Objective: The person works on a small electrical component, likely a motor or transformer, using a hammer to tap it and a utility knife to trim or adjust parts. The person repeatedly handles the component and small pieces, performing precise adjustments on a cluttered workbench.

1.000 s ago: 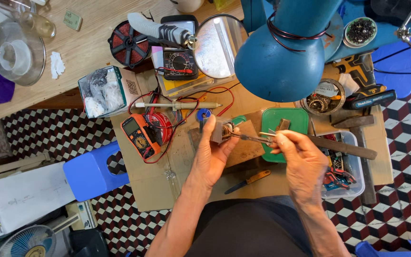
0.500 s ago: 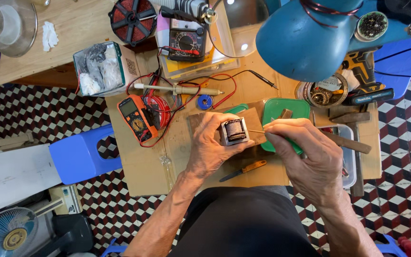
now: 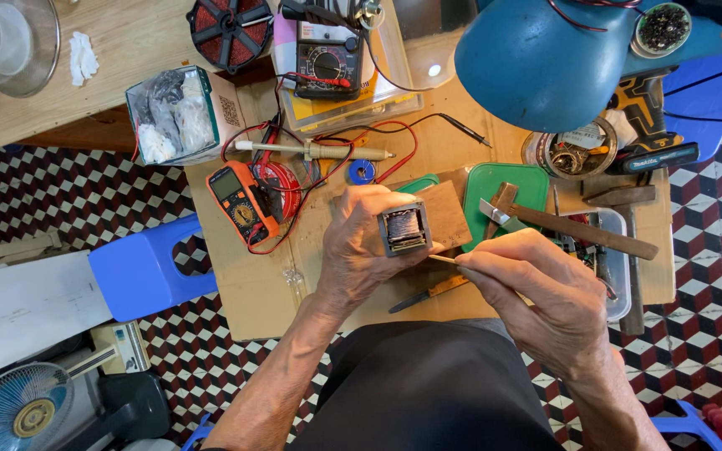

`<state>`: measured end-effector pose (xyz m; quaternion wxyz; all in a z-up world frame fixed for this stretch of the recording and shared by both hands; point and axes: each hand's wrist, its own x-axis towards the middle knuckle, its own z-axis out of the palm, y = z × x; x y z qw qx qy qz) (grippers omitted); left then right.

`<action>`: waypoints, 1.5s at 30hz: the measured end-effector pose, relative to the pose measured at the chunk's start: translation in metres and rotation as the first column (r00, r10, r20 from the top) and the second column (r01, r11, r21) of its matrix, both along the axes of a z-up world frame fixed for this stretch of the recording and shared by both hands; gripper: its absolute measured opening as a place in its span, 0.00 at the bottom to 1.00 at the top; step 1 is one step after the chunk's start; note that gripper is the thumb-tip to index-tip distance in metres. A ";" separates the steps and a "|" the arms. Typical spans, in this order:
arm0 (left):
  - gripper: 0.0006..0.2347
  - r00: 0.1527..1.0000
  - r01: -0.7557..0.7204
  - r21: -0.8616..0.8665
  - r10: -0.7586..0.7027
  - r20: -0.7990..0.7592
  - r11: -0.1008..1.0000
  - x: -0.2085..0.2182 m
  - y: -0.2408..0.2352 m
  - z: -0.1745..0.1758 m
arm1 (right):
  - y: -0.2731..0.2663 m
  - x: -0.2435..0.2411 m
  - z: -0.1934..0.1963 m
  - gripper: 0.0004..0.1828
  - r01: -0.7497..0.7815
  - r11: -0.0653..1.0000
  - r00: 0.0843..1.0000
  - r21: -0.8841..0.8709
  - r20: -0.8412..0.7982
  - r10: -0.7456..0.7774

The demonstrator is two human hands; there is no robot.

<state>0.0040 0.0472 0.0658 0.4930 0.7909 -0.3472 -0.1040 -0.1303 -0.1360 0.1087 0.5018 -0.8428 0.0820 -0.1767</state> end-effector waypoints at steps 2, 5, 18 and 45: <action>0.27 0.999 -0.005 -0.025 0.006 0.048 1.000 0.005 -0.005 0.005 | -0.001 0.001 0.004 0.09 0.022 0.999 1.000 -0.024 0.020 -0.022; 0.27 0.998 0.018 -0.049 -0.015 0.064 0.999 0.011 -0.008 0.010 | -0.004 0.003 0.009 0.09 0.027 0.997 0.998 -0.069 0.058 -0.023; 0.28 0.994 0.067 -0.074 -0.060 0.095 0.995 0.011 -0.009 -0.006 | -0.009 0.010 0.023 0.18 -0.100 0.923 0.987 -0.372 0.079 0.138; 0.25 0.996 0.069 0.116 -0.061 -0.068 0.991 0.012 -0.004 0.009 | 0.014 0.025 0.014 0.13 -0.085 0.949 0.992 -0.304 0.059 0.108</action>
